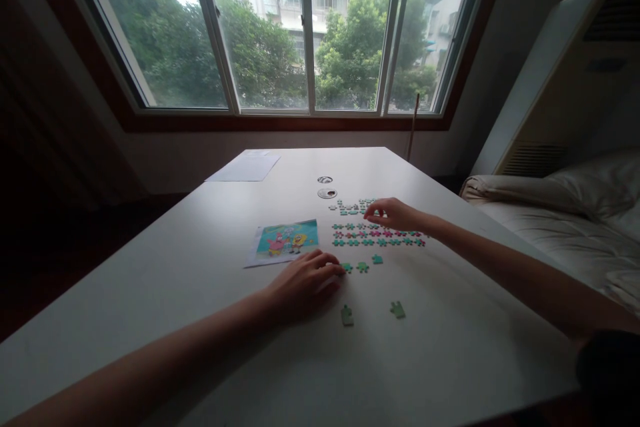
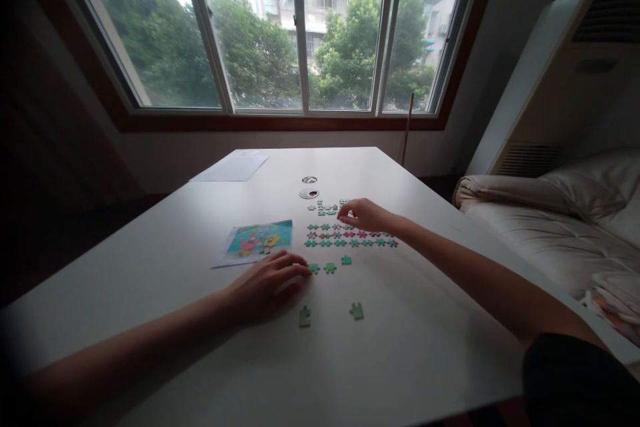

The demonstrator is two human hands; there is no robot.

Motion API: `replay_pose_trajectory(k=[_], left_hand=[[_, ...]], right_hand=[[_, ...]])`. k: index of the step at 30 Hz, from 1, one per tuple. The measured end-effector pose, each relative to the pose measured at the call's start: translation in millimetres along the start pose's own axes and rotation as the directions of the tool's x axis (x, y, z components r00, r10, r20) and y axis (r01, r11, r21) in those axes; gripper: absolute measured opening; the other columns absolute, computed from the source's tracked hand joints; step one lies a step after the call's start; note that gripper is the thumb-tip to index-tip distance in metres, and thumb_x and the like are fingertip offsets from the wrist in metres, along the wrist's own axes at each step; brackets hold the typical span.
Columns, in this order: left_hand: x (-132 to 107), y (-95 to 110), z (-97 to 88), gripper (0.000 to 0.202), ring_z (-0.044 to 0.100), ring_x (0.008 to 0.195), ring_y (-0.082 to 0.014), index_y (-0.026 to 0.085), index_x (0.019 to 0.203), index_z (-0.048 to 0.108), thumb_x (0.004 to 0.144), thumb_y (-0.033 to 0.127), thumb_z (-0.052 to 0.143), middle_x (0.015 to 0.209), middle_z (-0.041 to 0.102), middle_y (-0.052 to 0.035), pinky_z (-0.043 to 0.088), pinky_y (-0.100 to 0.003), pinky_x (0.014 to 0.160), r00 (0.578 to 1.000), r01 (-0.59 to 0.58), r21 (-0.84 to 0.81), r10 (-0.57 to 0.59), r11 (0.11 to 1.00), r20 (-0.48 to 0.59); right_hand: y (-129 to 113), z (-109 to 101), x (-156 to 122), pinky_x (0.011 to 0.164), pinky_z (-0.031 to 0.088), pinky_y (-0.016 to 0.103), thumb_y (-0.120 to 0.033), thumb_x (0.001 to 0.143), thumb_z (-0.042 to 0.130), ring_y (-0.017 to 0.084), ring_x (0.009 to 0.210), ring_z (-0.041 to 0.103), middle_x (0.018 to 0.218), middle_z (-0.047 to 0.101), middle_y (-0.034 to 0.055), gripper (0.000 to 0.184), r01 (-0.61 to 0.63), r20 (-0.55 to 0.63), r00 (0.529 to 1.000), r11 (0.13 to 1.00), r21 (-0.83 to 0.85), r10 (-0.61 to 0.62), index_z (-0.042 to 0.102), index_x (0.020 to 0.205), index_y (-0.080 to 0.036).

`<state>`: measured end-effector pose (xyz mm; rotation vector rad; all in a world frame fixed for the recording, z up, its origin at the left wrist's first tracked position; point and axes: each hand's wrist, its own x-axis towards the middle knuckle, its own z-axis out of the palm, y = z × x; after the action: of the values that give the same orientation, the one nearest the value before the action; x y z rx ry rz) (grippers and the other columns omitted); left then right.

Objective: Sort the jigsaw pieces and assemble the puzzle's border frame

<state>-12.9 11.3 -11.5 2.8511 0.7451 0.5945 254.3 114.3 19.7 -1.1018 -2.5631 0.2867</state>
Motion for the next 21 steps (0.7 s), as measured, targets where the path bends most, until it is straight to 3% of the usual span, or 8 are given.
replay_pose_trajectory(k=[5,11,16,21], left_hand=[[-0.5,-2.0,-0.8,0.023,0.051,0.093,-0.0207,0.019,0.107,0.054,0.088,0.021,0.042,0.105,0.056,-0.0088,0.044,-0.037,0.082,1.000,0.018,0.016,-0.019,1.000,0.009],[0.5,-6.1,-1.4,0.022,0.050,0.093,-0.0211,0.020,0.107,0.053,0.087,0.021,0.043,0.105,0.056,-0.0089,0.043,-0.037,0.083,1.000,0.021,0.018,-0.021,1.000,0.001],[-1.3,-8.5,-3.0,0.023,0.050,0.093,-0.0208,0.020,0.108,0.053,0.088,0.021,0.042,0.106,0.056,-0.0090,0.043,-0.037,0.082,1.000,0.015,0.022,-0.015,1.000,0.014],[-4.9,-11.0,-2.0,0.024,0.049,0.093,-0.0214,0.020,0.108,0.053,0.088,0.022,0.041,0.106,0.056,-0.0088,0.042,-0.037,0.083,0.999,0.025,0.030,-0.026,0.999,0.026]], right_hand=[[33.3,-2.9,55.8,0.062,0.042,0.021,-0.020,0.077,0.055,0.011,0.066,0.057,0.081,0.067,0.0020,0.018,-0.137,0.048,0.989,0.990,-0.046,0.139,0.069,0.088,-0.018],[44.7,11.0,107.7,0.065,0.043,0.021,-0.016,0.075,0.056,0.012,0.071,0.059,0.085,0.068,0.0040,0.020,-0.191,0.038,0.980,0.979,-0.077,0.195,0.070,0.090,-0.016],[41.6,29.0,130.8,0.067,0.043,0.022,-0.027,0.076,0.059,0.015,0.077,0.059,0.091,0.067,0.0061,0.023,-0.250,0.027,0.967,0.963,-0.101,0.254,0.069,0.093,-0.015],[37.7,37.8,140.2,0.069,0.044,0.023,-0.032,0.073,0.064,0.016,0.079,0.059,0.090,0.067,0.0069,0.025,-0.330,0.093,0.936,0.937,-0.115,0.341,0.068,0.090,-0.013]])
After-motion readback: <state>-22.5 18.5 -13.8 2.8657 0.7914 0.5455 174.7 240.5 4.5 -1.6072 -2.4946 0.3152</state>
